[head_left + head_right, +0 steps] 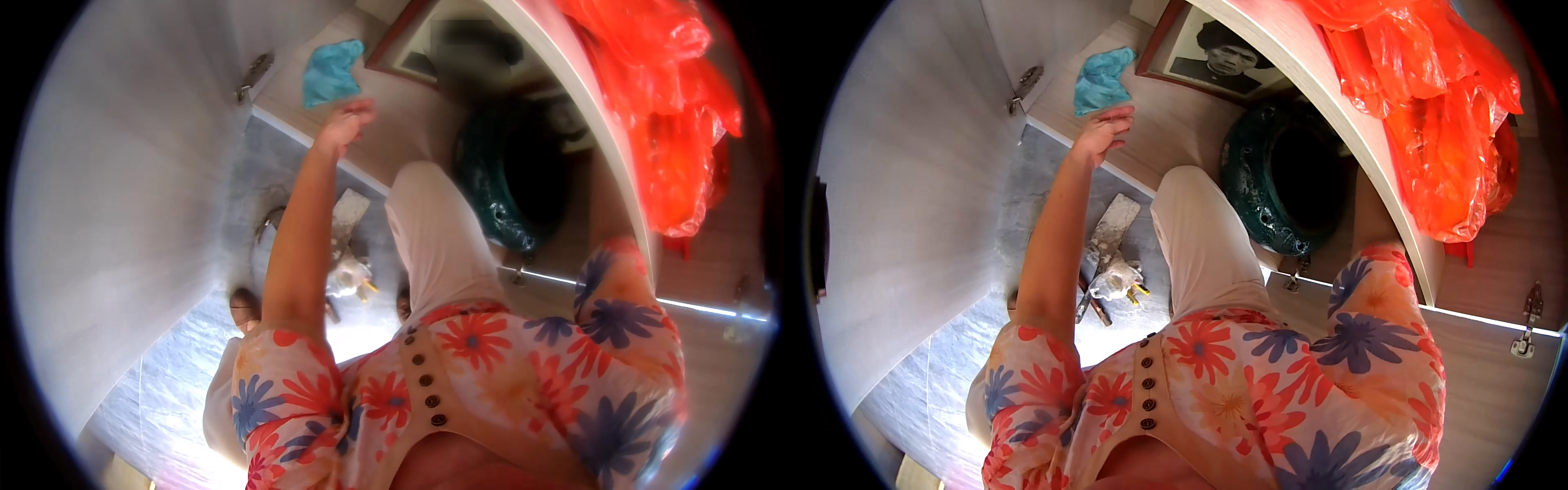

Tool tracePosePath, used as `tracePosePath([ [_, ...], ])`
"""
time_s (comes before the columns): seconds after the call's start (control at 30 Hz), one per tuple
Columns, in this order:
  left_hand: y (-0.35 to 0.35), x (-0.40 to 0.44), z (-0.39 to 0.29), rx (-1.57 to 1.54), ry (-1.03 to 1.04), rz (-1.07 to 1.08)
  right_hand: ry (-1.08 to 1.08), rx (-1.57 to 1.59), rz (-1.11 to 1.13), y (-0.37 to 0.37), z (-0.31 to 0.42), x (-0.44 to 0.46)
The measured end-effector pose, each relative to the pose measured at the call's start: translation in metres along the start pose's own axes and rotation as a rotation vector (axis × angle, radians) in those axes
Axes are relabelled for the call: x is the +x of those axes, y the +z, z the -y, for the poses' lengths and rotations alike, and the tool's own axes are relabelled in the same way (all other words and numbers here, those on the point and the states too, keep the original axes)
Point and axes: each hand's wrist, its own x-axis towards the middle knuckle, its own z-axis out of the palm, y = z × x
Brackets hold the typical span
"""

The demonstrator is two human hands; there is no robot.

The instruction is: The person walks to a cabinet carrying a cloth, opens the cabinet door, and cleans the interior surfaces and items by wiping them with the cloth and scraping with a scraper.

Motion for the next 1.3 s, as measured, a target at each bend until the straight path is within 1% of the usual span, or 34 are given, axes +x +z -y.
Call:
tracePosePath([
  [0.13,-0.005,-0.006,-0.008,0.007,-0.003,-0.01,-0.017,-0.069,-0.003,-0.005,0.007,-0.008],
  [0.23,0.001,-0.011,-0.027,-0.008,0.039,-0.035,-0.032,-0.113,-0.005,-0.008,0.007,-0.009],
  [0.33,0.014,-0.022,-0.05,-0.147,0.094,0.026,-0.034,-0.133,-0.018,-0.008,0.006,-0.013],
  [0.4,0.025,-0.027,-0.058,-0.084,0.168,-0.026,-0.03,-0.131,-0.024,-0.009,0.005,-0.012],
  [0.43,0.03,-0.027,-0.059,-0.049,0.205,-0.052,-0.024,-0.127,-0.026,-0.01,0.004,-0.013],
  [0.53,0.046,-0.023,-0.07,0.259,0.456,-0.159,-0.001,-0.105,-0.034,-0.017,-0.001,-0.016],
  [0.63,0.066,-0.027,-0.093,0.734,0.668,-0.269,0.031,-0.078,-0.042,-0.027,-0.009,-0.027],
  [0.73,0.083,-0.008,-0.095,0.807,0.837,-0.32,0.063,-0.059,-0.06,-0.037,-0.018,-0.035],
  [0.77,0.087,-0.001,-0.093,0.773,0.903,-0.367,0.076,-0.053,-0.066,-0.041,-0.022,-0.038],
  [0.87,0.087,0.003,-0.107,0.675,0.774,-0.301,0.095,-0.058,-0.111,-0.05,-0.028,-0.047],
  [0.9,0.089,0.012,-0.104,0.73,0.811,-0.368,0.097,-0.069,-0.135,-0.052,-0.028,-0.053],
  [0.93,0.087,0.017,-0.105,0.721,0.783,-0.359,0.101,-0.09,-0.168,-0.053,-0.026,-0.062],
  [1.0,0.086,0.026,-0.105,0.682,0.806,-0.408,0.125,-0.12,-0.217,-0.048,-0.022,-0.095],
  [1.07,0.088,0.02,-0.115,0.658,0.765,-0.391,0.21,-0.133,-0.142,-0.031,-0.024,-0.143],
  [1.1,0.087,0.019,-0.119,0.721,0.693,-0.369,0.274,-0.127,-0.022,-0.017,-0.028,-0.172],
  [1.13,0.089,0.016,-0.122,0.697,0.729,-0.367,0.322,-0.082,0.092,-0.003,-0.034,-0.198],
  [1.17,0.09,0.009,-0.126,0.675,0.767,-0.366,0.28,-0.213,0.169,0.011,-0.038,-0.221],
  [1.2,0.09,0.003,-0.13,0.654,0.807,-0.369,0.42,-0.232,0.265,0.019,-0.027,-0.234],
  [1.23,0.091,0.0,-0.133,0.644,0.774,-0.358,0.438,-0.304,0.349,0.026,-0.021,-0.244],
  [1.3,0.092,0.002,-0.135,0.673,0.794,-0.372,0.45,-0.373,0.374,0.034,-0.01,-0.254],
])
